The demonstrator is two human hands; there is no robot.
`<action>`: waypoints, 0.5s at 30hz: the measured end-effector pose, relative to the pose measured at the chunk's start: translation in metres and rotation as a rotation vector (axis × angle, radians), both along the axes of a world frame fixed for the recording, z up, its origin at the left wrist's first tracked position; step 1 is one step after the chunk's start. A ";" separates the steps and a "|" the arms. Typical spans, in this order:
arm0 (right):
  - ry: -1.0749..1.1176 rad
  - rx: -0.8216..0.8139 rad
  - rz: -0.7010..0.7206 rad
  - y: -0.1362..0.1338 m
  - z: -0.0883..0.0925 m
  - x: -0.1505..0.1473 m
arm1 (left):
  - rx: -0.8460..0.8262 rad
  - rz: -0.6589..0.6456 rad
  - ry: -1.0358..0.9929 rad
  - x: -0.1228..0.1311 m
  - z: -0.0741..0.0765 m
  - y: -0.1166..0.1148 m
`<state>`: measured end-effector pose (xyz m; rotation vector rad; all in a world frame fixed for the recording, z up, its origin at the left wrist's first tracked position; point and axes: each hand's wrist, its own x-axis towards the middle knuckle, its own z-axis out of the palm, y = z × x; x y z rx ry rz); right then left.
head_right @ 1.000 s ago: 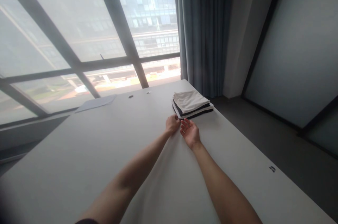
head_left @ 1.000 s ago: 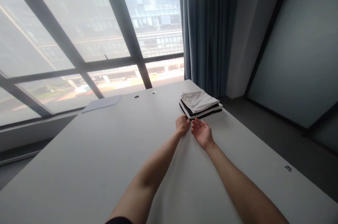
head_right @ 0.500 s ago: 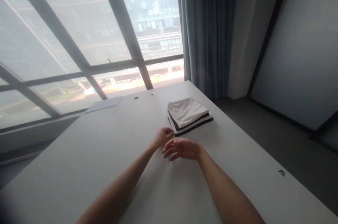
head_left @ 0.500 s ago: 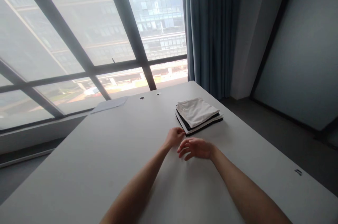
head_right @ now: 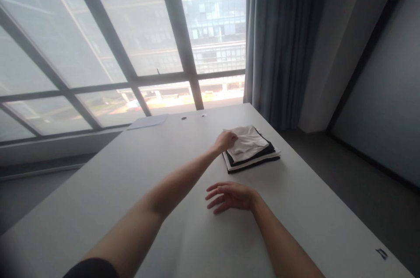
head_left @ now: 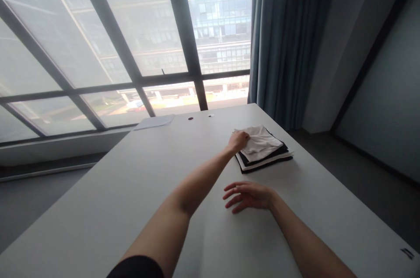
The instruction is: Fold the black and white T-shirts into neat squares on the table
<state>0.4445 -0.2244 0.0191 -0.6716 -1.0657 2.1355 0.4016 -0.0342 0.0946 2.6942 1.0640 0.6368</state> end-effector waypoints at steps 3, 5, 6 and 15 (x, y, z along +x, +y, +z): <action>-0.017 -0.009 0.001 0.001 -0.003 0.000 | 0.061 0.098 -0.101 -0.051 0.036 0.030; -0.016 -0.005 -0.006 0.001 -0.005 -0.001 | 0.136 0.184 -0.307 -0.095 0.070 0.047; -0.015 0.000 -0.011 0.000 -0.007 -0.001 | 0.179 0.211 -0.445 -0.119 0.087 0.053; -0.016 -0.006 -0.058 -0.006 -0.013 -0.001 | 0.104 0.348 -0.886 -0.334 0.178 0.073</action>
